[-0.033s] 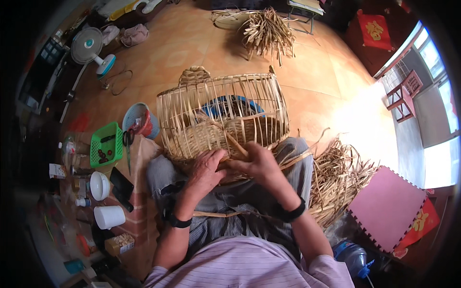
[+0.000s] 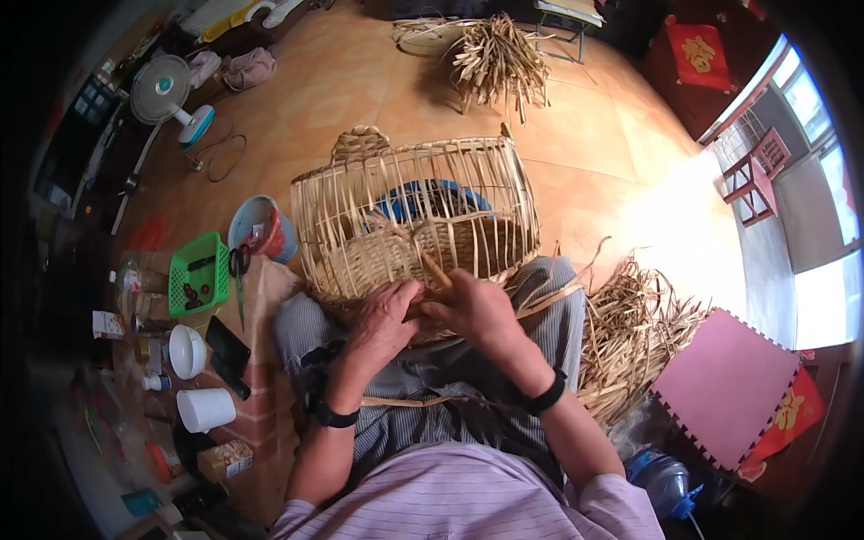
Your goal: Weaving a basket using straw or bamboo strips.
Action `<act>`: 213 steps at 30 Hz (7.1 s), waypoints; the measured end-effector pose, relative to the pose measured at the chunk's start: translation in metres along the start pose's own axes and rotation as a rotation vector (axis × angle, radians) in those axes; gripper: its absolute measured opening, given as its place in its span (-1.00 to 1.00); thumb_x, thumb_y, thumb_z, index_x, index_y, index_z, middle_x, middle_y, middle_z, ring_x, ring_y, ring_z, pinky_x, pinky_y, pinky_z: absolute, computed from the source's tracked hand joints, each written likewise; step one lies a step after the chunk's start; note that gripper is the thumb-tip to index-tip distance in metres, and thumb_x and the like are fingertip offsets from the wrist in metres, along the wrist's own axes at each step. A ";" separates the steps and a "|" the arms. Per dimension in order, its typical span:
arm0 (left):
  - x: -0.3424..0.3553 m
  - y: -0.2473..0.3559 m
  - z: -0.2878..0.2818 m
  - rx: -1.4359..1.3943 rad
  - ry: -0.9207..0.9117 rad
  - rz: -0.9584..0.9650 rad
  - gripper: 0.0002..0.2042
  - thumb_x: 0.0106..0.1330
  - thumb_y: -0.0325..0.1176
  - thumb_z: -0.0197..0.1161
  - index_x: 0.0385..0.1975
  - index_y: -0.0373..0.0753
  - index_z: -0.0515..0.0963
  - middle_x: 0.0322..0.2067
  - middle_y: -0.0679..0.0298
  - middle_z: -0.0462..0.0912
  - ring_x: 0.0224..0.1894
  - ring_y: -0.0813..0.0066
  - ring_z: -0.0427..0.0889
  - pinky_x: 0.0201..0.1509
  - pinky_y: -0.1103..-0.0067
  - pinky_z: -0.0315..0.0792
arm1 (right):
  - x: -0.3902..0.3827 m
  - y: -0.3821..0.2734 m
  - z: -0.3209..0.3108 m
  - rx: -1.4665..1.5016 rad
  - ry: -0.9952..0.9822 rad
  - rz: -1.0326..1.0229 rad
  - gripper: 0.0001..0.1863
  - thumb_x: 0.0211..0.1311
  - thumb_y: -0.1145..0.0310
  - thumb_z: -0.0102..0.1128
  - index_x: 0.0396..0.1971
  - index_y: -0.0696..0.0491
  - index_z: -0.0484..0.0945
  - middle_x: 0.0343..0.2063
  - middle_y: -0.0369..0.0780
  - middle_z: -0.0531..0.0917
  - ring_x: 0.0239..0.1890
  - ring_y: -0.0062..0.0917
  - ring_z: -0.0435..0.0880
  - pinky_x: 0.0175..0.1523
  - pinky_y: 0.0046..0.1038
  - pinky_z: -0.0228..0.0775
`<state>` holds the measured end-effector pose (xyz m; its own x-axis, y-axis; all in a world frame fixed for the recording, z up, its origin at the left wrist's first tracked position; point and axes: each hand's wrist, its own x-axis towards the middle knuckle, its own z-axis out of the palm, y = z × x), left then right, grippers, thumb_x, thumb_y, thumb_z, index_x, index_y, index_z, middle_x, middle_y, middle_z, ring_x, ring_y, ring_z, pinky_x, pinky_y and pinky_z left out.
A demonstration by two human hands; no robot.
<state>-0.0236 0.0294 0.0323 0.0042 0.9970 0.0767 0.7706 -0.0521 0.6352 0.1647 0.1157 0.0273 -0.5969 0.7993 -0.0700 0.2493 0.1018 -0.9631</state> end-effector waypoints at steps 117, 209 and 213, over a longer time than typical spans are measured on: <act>0.006 0.021 0.036 0.252 0.144 0.035 -0.52 0.34 -0.10 0.39 0.08 -0.35 0.53 -0.02 -0.05 0.59 0.08 -0.02 0.53 0.22 0.15 0.36 | 0.016 0.006 -0.010 0.378 0.246 0.074 -0.67 0.41 0.53 0.35 0.08 0.21 0.49 -0.16 -0.14 0.75 -0.23 -0.58 0.78 -0.24 -0.52 0.66; -0.116 -0.003 -0.040 -0.175 -0.039 -0.177 -0.82 0.29 -0.52 0.36 -0.13 -0.27 0.63 -0.27 0.10 0.69 -0.21 0.03 0.68 -0.03 0.28 0.55 | -0.081 0.022 -0.061 0.773 -0.028 0.137 -0.49 0.61 0.03 0.11 -0.49 0.11 0.61 -0.70 -0.33 0.42 -0.67 -0.60 0.40 -0.50 -0.53 0.31; -0.106 0.008 -0.047 -0.194 -0.095 -0.176 -0.79 0.36 -0.55 0.25 -0.03 -0.29 0.56 -0.17 0.03 0.64 -0.14 0.01 0.69 -0.03 0.29 0.56 | -0.087 0.056 -0.125 1.224 0.324 0.011 -0.64 0.74 0.07 -0.17 -0.15 -0.01 0.51 -0.27 -0.30 0.60 -0.50 -0.68 0.40 -0.41 -0.59 0.35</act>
<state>-0.0482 -0.0794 0.0653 -0.0520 0.9921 -0.1143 0.6285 0.1214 0.7682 0.3259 0.1260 0.0121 -0.3426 0.9221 -0.1800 -0.7164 -0.3803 -0.5850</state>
